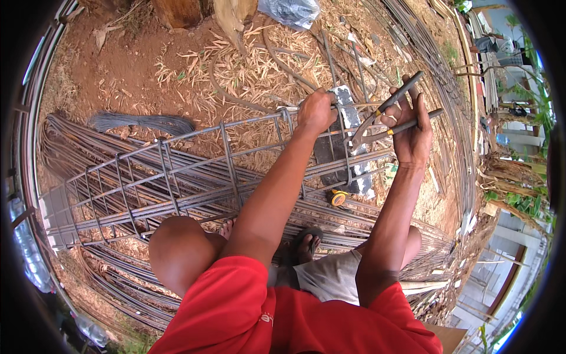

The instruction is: The person sits on the ground and assembles a rebar grid by tying intersecting steel bars with wire. They use pliers to twist and secure the wire at multiple junctions, occasionally adjusting the grid's position.

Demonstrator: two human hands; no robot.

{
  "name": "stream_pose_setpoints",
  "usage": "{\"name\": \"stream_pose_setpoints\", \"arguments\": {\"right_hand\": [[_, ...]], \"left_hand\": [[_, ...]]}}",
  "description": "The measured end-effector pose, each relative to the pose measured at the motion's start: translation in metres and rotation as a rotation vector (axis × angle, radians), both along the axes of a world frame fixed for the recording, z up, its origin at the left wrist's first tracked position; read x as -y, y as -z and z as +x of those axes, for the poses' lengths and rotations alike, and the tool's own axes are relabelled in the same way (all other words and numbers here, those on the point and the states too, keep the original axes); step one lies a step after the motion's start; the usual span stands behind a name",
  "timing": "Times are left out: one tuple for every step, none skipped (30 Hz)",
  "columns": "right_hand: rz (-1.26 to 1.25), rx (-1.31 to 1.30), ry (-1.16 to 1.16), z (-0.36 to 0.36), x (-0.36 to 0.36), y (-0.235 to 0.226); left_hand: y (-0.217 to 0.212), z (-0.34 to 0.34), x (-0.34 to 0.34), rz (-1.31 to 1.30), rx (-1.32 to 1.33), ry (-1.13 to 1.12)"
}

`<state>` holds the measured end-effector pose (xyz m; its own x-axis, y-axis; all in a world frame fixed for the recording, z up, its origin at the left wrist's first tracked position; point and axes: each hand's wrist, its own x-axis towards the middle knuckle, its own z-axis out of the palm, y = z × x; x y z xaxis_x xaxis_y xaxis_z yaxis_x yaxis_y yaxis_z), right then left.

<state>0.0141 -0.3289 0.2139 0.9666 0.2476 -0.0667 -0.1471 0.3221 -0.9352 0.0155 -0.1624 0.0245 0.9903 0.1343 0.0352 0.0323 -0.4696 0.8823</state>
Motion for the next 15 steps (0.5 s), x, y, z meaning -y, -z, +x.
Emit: {"name": "stream_pose_setpoints", "arguments": {"right_hand": [[-0.032,0.053,-0.061,0.012,-0.003,-0.005],[-0.108,0.059,-0.017,0.023,-0.009,-0.006],[-0.187,0.065,0.026,0.036,-0.016,-0.005],[-0.251,0.099,0.032,0.049,-0.024,-0.002],[-0.338,0.068,0.102,0.061,-0.033,0.004],[-0.356,0.040,0.072,0.073,-0.040,0.009],[-0.383,0.012,0.108,0.082,-0.048,0.017],[-0.411,-0.001,0.139,0.089,-0.054,0.027],[-0.407,-0.015,0.156,0.095,-0.058,0.034],[-0.424,-0.018,0.147,0.101,-0.060,0.041],[-0.449,-0.027,0.152,0.106,-0.061,0.046],[-0.483,-0.045,0.171,0.110,-0.062,0.051],[-0.468,-0.078,0.161,0.114,-0.062,0.054],[-0.449,-0.081,0.145,0.117,-0.061,0.056],[-0.446,-0.099,0.148,0.120,-0.060,0.056]], "left_hand": [[0.000,0.000,0.000,-0.003,-0.014,-0.004],[-0.001,0.000,0.001,-0.007,-0.033,-0.004],[-0.001,0.000,0.001,-0.003,-0.020,-0.006],[-0.002,0.000,0.001,0.001,-0.008,-0.007],[-0.002,0.000,0.001,0.007,-0.015,-0.001],[-0.002,0.000,0.001,-0.001,-0.006,-0.005],[-0.002,0.000,0.000,-0.007,-0.015,-0.003],[-0.002,0.000,0.000,-0.013,-0.027,0.002],[-0.002,0.000,-0.001,-0.016,-0.007,-0.005],[-0.002,0.000,-0.001,-0.020,0.009,-0.007],[-0.002,0.000,-0.001,-0.020,0.001,0.001],[-0.002,0.000,-0.002,-0.017,0.010,-0.002],[-0.002,0.000,-0.001,-0.011,-0.003,0.006],[-0.002,0.001,-0.001,-0.006,-0.019,0.022],[-0.002,0.002,-0.001,-0.003,-0.029,0.026]]}}
